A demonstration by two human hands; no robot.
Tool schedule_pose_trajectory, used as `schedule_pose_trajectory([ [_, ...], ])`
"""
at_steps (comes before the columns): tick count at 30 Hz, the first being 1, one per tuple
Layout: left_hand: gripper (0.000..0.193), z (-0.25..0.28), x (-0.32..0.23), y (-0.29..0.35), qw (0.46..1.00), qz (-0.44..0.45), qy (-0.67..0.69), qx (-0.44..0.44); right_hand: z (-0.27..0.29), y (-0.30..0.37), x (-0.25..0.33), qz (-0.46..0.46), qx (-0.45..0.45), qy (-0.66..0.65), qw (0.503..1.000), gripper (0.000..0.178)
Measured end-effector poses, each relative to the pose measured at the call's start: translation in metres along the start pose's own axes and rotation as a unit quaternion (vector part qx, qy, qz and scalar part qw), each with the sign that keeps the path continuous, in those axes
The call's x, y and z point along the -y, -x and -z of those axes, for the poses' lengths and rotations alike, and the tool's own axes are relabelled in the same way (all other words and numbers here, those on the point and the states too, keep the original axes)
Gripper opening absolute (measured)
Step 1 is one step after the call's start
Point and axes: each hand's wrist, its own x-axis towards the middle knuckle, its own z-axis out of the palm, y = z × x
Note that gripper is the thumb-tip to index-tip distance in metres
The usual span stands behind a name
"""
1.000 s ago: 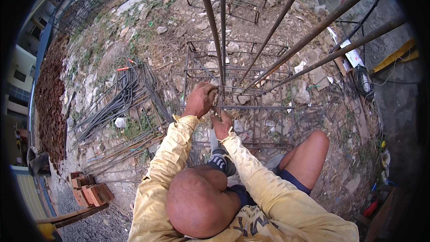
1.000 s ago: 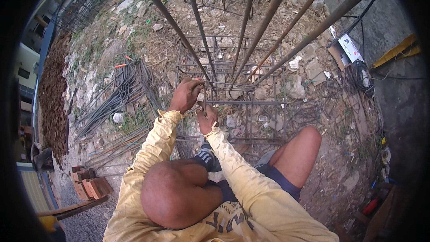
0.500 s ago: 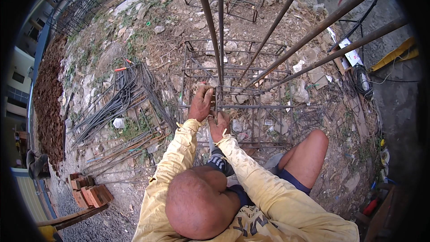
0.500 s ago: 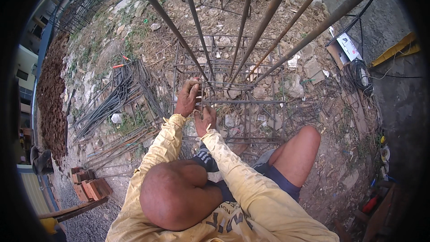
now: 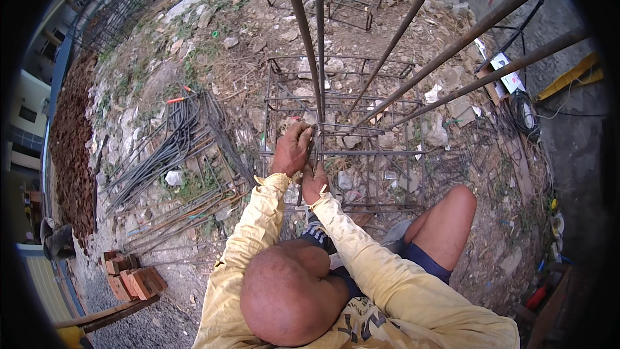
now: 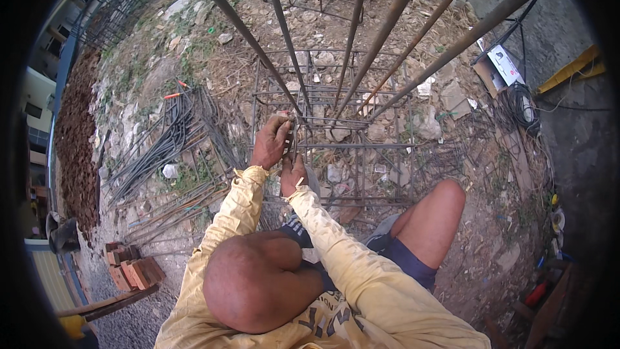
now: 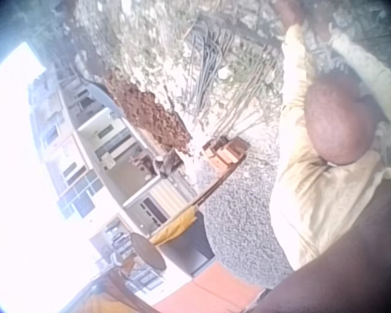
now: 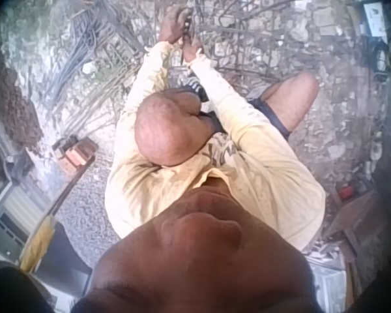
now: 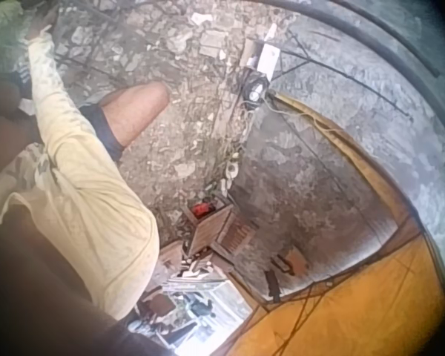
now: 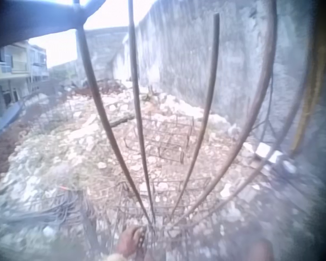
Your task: The person assembles a rebar cage by positioning vertical steel bars and tying them together with wire. They place a pre-bent rebar ring around the vertical bars and secure it by twisting wire ties at multiple intersections.
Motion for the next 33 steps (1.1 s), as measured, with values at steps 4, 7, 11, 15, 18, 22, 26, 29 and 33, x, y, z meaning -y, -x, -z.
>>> schedule_pose_trajectory([
  [4,0.022,-0.003,-0.035,0.004,0.996,-0.033,-0.078,0.0,0.0,0.007,0.017,-0.053,-0.07,0.002,0.996,0.029],
  [7,0.027,0.001,-0.042,0.003,0.995,-0.035,-0.089,0.023,0.0,-0.006,0.001,-0.077,-0.03,-0.087,0.993,0.032],
  [11,0.034,0.018,-0.038,-0.003,0.969,0.172,0.085,0.153,-0.008,0.017,0.054,-0.22,0.066,-0.306,0.924,0.032],
  [15,0.041,0.023,-0.034,-0.022,0.837,0.353,0.182,0.377,-0.026,0.012,0.035,-0.221,0.1,-0.417,0.876,0.039],
  [18,0.038,0.032,-0.037,-0.039,0.85,0.111,-0.182,0.482,-0.026,0.027,0.041,-0.262,0.117,-0.404,0.869,0.039],
  [22,0.04,0.062,0.024,-0.055,0.726,-0.401,-0.427,0.361,-0.014,0.037,-0.005,-0.272,0.246,-0.189,0.911,0.037],
  [26,0.03,0.054,-0.024,-0.083,0.761,-0.106,-0.51,0.387,0.043,0.03,-0.032,-0.29,0.189,-0.177,0.921,0.038],
  [29,0.028,0.054,-0.043,-0.091,0.748,-0.074,-0.557,0.352,0.076,0.024,-0.041,-0.283,0.148,-0.15,0.936,0.035],
  [33,0.033,0.059,-0.024,-0.106,0.749,-0.152,-0.553,0.331,0.098,0.023,-0.048,-0.28,0.133,-0.124,0.943,0.033],
])
